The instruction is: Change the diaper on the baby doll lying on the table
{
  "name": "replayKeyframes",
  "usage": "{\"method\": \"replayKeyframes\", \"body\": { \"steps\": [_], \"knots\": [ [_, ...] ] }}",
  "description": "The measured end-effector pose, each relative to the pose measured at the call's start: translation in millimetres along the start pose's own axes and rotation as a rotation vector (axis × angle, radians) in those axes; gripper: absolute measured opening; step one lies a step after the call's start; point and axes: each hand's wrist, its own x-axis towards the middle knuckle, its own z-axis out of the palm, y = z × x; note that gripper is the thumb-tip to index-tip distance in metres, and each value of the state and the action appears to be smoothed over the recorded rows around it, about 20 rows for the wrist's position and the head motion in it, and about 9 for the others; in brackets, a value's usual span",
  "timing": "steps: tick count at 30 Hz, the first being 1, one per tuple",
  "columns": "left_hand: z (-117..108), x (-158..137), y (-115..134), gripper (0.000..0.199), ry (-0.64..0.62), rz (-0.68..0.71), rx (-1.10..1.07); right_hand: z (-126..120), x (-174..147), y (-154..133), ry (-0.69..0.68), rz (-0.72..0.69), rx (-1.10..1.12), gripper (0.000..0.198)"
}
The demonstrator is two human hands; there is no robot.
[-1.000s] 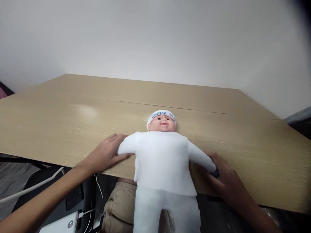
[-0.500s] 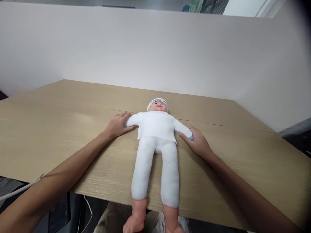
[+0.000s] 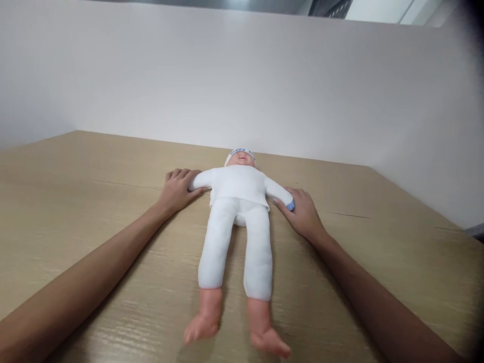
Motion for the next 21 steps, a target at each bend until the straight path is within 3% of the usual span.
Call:
{"method": "replayKeyframes", "body": {
  "steps": [9,17,21],
  "knots": [
    [-18.7,-11.5,-42.3,0.061,-0.071,0.047,-0.134,-19.9,-14.0,42.0,-0.084,0.042,0.034,0.053],
    [-19.0,-8.7,-35.0,0.062,-0.091,0.007,-0.172,-7.6,-9.6,49.3,-0.102,0.046,0.028,0.057],
    [-22.4,-12.1,-35.3,0.054,-0.025,0.001,-0.195,-15.8,-15.1,35.8,0.027,0.057,0.051,0.055]
  ]
}}
